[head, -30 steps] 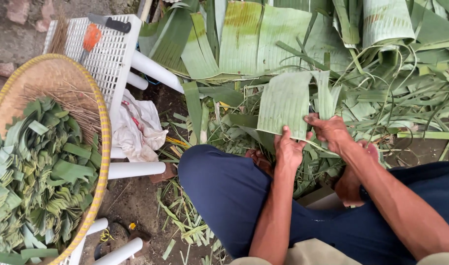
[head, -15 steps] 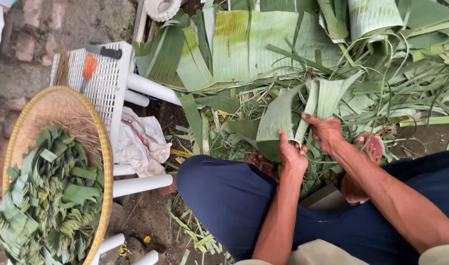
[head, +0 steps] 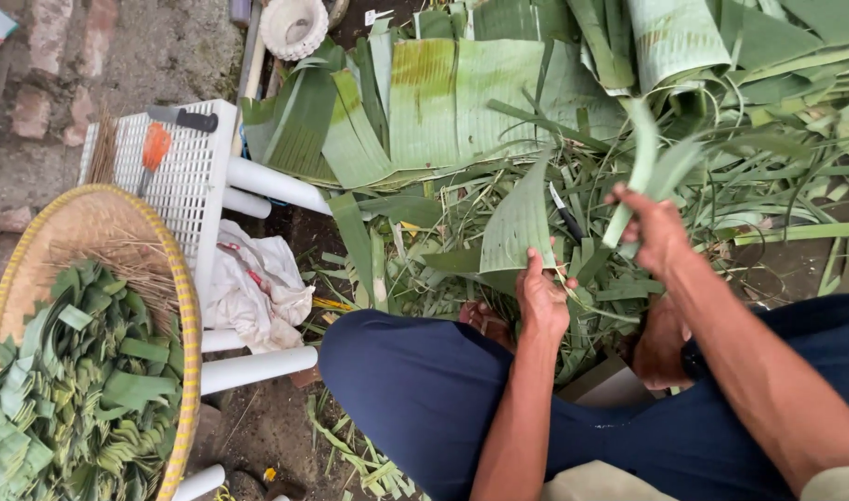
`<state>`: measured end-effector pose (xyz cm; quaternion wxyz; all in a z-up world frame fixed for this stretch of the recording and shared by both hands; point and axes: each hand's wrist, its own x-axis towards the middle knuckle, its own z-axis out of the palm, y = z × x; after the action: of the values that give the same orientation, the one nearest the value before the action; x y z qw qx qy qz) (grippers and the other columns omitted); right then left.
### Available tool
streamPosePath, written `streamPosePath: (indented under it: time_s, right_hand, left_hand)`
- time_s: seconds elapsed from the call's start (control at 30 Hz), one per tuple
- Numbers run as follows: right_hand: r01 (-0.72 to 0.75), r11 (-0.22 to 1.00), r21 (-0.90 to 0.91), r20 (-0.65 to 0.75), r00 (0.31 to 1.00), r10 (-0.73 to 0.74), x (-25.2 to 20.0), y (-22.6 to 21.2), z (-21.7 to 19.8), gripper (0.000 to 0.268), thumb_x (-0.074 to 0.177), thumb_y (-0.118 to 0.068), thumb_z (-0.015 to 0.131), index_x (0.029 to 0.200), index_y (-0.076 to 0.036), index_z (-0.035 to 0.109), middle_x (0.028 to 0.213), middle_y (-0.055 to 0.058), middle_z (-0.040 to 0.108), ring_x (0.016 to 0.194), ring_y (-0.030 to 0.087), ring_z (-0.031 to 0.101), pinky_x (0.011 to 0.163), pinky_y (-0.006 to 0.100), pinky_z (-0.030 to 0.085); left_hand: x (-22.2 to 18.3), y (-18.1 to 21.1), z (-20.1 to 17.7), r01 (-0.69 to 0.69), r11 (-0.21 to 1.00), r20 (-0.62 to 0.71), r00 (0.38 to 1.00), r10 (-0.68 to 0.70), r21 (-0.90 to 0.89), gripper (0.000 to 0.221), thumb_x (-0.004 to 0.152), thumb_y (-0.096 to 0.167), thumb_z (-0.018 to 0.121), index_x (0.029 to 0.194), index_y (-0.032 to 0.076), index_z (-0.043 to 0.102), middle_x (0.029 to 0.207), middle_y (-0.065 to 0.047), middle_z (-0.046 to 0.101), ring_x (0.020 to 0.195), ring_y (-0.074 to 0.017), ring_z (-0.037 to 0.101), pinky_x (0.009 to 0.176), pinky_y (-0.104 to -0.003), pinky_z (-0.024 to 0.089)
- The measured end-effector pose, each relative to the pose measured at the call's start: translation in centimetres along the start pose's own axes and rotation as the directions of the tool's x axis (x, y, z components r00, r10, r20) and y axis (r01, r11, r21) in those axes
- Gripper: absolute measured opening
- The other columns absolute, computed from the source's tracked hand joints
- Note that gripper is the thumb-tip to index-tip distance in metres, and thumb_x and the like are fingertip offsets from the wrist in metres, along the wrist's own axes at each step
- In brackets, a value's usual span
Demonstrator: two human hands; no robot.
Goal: Scoring and tearing banana leaves into strips for further use.
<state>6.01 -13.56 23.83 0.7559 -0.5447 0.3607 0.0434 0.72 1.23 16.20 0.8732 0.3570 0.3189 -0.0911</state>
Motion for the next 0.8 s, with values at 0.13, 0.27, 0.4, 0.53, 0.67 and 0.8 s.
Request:
streamPosePath:
  time_s: [0.13,0.27,0.4,0.53,0.67,0.8]
  right_hand:
    - [-0.032,0.999,0.007,0.153,0.988,0.030,1.9,4.8,-0.3,0.030,0.093,-0.036,0.082,0.093,-0.008,0.075,0.063,-0.004,0.044,0.052,0.004,0.038,0.044,0.019,0.043]
    - [-0.040,0.990,0.136,0.239,0.971,0.006,3.5,7.7,-0.3,0.036,0.091,-0.029,0.083,0.097,-0.008,0.054,0.077,0.010,0.069,0.050,0.009,0.046,0.039,0.022,0.043]
    - [-0.049,0.990,0.135,0.307,0.952,0.006,1.7,5.9,0.2,0.035,0.088,-0.028,0.084,0.100,-0.009,0.057,0.080,0.011,0.072,0.048,0.009,0.052,0.039,0.023,0.047]
    - [-0.041,0.989,0.140,0.323,0.946,-0.007,2.1,6.8,0.2,0.033,0.087,-0.021,0.084,0.100,-0.006,0.058,0.077,0.015,0.070,0.052,0.016,0.059,0.045,0.031,0.052]
    - [-0.020,0.989,0.149,0.410,0.911,-0.043,0.0,5.9,1.4,0.021,0.093,-0.017,0.078,0.095,-0.005,0.061,0.077,0.015,0.071,0.056,0.019,0.067,0.052,0.032,0.059]
    - [-0.009,0.988,0.152,0.438,0.897,-0.059,2.6,8.0,1.2,0.019,0.098,-0.019,0.074,0.094,-0.008,0.059,0.072,0.010,0.064,0.044,0.010,0.052,0.035,0.023,0.046]
  left_hand:
    - [0.3,-0.6,-1.2,0.002,1.000,0.016,1.000,-0.003,0.027,0.046,0.107,0.042,0.059,0.130,0.003,0.068,0.094,-0.007,0.061,0.074,-0.0157,0.058,0.055,-0.029,0.054]
    - [0.9,-1.1,-1.6,0.003,1.000,-0.012,1.000,-0.003,0.007,0.039,0.104,0.042,0.066,0.112,0.004,0.067,0.095,-0.009,0.066,0.071,-0.0190,0.061,0.048,-0.032,0.056]
    - [0.7,-0.9,-1.0,-0.010,1.000,0.006,1.000,0.009,0.023,0.037,0.105,0.043,0.064,0.110,0.005,0.064,0.097,-0.007,0.068,0.070,-0.0172,0.062,0.046,-0.029,0.058]
    - [1.3,-1.1,-1.8,-0.011,1.000,0.004,1.000,0.011,0.025,0.036,0.106,0.043,0.062,0.107,0.007,0.064,0.095,-0.006,0.069,0.067,-0.0161,0.063,0.046,-0.028,0.057]
    - [3.7,-2.7,-4.0,-0.014,1.000,-0.013,1.000,0.014,0.023,0.038,0.106,0.042,0.061,0.112,0.005,0.066,0.094,-0.006,0.068,0.067,-0.0168,0.062,0.046,-0.029,0.056]
    - [1.7,-0.6,-2.0,-0.029,0.999,0.000,1.000,0.029,0.032,0.037,0.107,0.042,0.060,0.113,0.006,0.066,0.096,-0.006,0.068,0.066,-0.0160,0.062,0.046,-0.029,0.057]
